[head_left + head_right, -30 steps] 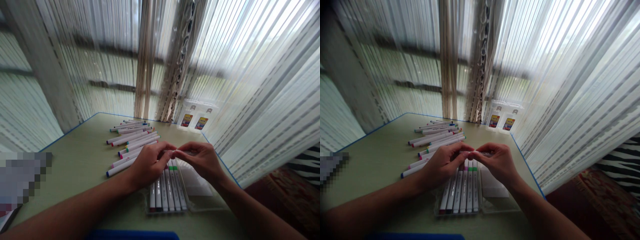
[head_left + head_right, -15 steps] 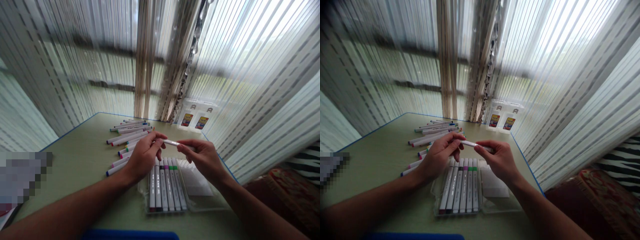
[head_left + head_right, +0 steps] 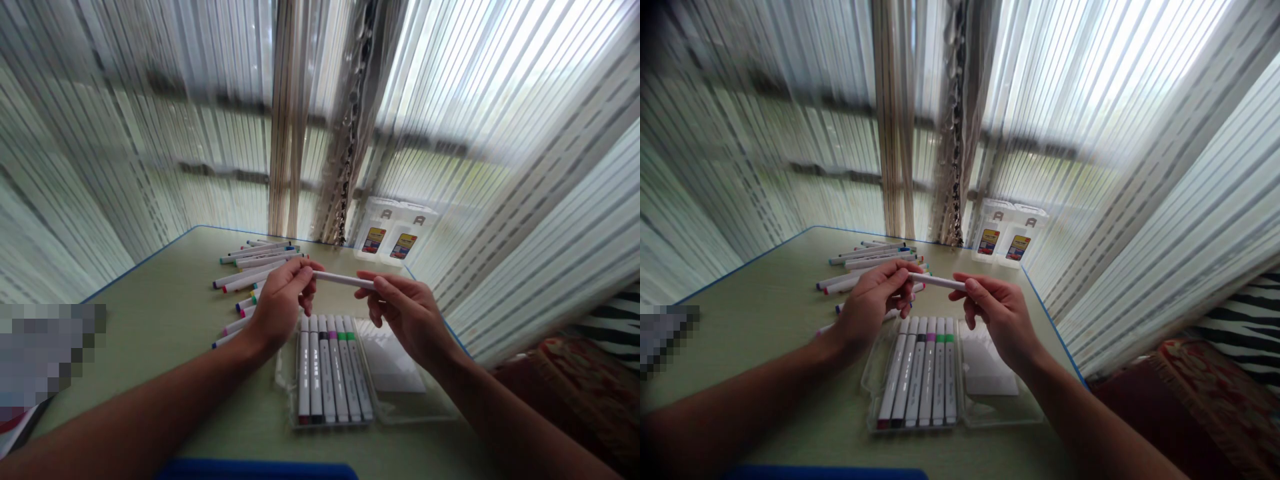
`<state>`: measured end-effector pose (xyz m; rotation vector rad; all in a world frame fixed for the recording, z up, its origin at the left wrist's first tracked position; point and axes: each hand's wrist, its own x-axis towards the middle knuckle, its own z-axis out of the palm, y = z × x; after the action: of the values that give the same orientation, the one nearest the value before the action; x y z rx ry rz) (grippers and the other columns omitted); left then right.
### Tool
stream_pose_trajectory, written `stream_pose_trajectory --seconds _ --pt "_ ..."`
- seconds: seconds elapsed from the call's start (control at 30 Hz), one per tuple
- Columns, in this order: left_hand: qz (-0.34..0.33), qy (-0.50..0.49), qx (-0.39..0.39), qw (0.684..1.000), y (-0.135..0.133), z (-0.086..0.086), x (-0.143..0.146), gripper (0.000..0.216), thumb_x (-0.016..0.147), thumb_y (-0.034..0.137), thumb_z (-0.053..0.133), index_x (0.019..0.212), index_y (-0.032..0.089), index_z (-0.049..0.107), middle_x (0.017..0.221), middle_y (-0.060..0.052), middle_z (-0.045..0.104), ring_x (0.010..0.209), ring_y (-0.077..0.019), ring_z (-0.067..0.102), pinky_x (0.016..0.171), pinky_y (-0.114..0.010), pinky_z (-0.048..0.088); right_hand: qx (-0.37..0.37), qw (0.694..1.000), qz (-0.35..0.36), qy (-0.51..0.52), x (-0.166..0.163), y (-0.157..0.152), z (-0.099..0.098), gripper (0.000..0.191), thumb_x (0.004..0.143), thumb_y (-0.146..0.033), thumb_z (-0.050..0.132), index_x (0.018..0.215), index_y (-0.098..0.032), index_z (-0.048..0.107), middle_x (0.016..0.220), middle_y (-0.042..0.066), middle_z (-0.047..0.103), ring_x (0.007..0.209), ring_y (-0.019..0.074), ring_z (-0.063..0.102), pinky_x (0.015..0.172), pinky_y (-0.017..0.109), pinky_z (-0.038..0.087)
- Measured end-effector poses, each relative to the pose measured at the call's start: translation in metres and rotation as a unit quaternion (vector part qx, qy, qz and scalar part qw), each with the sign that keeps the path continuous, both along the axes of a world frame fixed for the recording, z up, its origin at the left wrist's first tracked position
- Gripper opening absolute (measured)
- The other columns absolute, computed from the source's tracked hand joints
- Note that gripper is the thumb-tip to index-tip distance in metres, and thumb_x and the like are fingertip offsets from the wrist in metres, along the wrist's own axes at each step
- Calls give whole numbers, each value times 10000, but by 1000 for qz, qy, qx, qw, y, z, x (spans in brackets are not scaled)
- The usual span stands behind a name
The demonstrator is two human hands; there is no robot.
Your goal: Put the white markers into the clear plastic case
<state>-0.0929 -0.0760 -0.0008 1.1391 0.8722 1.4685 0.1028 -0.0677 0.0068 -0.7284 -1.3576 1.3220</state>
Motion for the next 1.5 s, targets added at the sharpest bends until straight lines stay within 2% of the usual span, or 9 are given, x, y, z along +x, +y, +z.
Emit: stream_pose_trajectory --seconds 0.27,0.53,0.73,0.93,1.1,1.27,1.5 --pt "-23 -42 6 999 -4 4 3 227 857 283 573 953 104 674 627 -12 563 473 -94 445 414 -213 406 -46 997 -30 49 1 3 3 225 810 -331 704 945 -159 756 685 51 705 451 89 500 400 214 377" --pt "-105 -57 43 992 -12 4 5 305 887 273 559 1097 79 665 700 -64 659 491 -104 501 480 -247 430 -80 989 -67 104 3 10 3 195 770 -321 739 839 -139 734 600 18 651 407 70 477 362 179 352" --pt "-131 35 106 985 -21 5 6 378 924 273 535 1254 105 609 858 -103 711 548 -114 551 533 -273 476 -121 982 -77 124 4 13 2 180 757 -295 759 803 -125 724 563 7 620 401 57 475 357 152 361" --pt "-84 182 172 964 -25 6 5 377 960 285 492 1305 163 580 938 -80 726 583 -97 547 560 -245 487 -140 978 -81 135 5 14 2 167 742 -276 761 779 -117 726 540 3 613 385 53 470 338 143 364" --pt "-59 142 136 979 -20 7 7 352 940 280 523 1220 88 614 901 -97 730 551 -86 547 525 -224 482 -117 981 -97 125 5 14 4 178 732 -281 755 770 -108 735 535 14 626 374 59 487 333 147 368" --pt "-37 100 86 991 -12 5 6 293 900 265 589 1093 55 659 839 -93 729 510 -66 550 518 -208 481 -62 989 -96 90 3 10 4 182 733 -294 760 790 -121 756 558 29 656 381 72 498 338 169 371" --pt "-31 97 55 993 -9 7 3 230 845 250 660 985 68 670 737 -43 694 496 -67 565 485 -189 488 59 991 -108 -61 3 7 -4 167 771 -320 768 845 -171 786 604 26 684 439 76 502 395 192 389"
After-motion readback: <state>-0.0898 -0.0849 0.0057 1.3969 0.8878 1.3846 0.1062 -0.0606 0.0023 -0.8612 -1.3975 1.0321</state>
